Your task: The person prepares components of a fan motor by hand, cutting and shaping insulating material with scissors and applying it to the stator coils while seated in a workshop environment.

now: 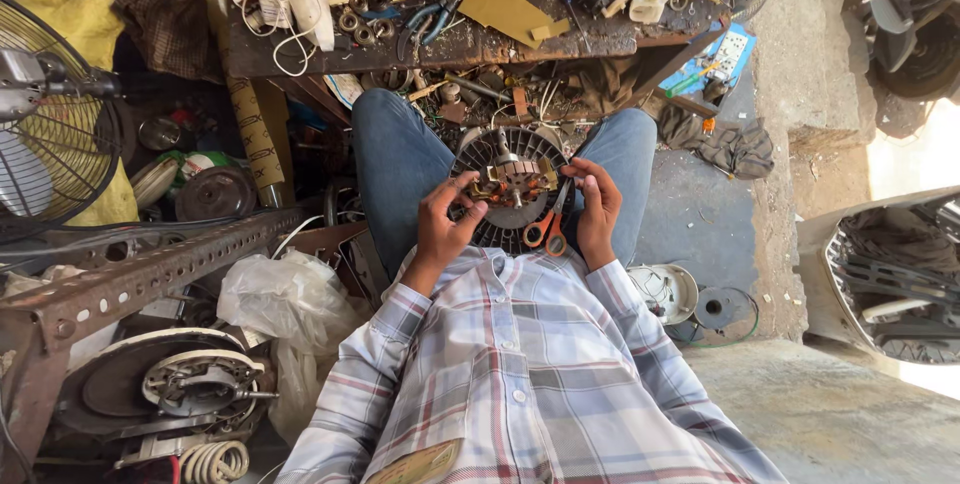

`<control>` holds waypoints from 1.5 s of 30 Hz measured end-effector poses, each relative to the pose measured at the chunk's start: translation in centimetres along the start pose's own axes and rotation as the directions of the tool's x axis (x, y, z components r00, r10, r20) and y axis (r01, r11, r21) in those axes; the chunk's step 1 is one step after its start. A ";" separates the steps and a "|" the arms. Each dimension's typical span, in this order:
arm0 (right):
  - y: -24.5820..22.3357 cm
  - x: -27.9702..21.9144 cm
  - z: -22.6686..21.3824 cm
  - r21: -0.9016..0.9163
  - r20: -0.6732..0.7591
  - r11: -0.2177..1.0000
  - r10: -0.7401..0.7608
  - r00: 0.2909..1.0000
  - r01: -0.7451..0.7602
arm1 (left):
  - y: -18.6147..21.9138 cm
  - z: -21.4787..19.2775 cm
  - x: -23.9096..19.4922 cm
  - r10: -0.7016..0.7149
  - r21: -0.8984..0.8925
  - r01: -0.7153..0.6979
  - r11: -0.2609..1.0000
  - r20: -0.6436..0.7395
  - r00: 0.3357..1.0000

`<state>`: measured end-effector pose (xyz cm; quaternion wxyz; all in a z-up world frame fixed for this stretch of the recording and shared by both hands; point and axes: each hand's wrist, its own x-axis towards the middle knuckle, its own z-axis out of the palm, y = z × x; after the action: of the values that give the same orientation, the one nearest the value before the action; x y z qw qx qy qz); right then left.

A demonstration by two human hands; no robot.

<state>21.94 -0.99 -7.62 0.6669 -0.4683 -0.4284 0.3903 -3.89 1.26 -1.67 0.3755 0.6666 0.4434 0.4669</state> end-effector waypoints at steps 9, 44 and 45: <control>0.0 -0.3 -0.2 0.121 0.022 0.992 0.018 1.000 -0.021 | -0.2 0.1 -0.2 -0.012 -0.013 0.012 1.000 -0.028 1.000; -2.7 1.6 1.0 -0.177 0.093 0.984 0.006 0.996 0.010 | 0.4 -0.6 1.2 -0.070 0.041 0.069 0.997 0.033 0.997; -2.9 1.5 1.1 -0.176 0.112 0.984 0.003 0.994 0.017 | 0.5 -0.6 1.2 -0.073 0.040 0.071 0.997 0.041 0.997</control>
<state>21.77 -0.01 -4.35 0.5991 -0.5016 -0.4995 0.3741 -4.14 2.31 -0.72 0.3884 0.6670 0.4680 0.4303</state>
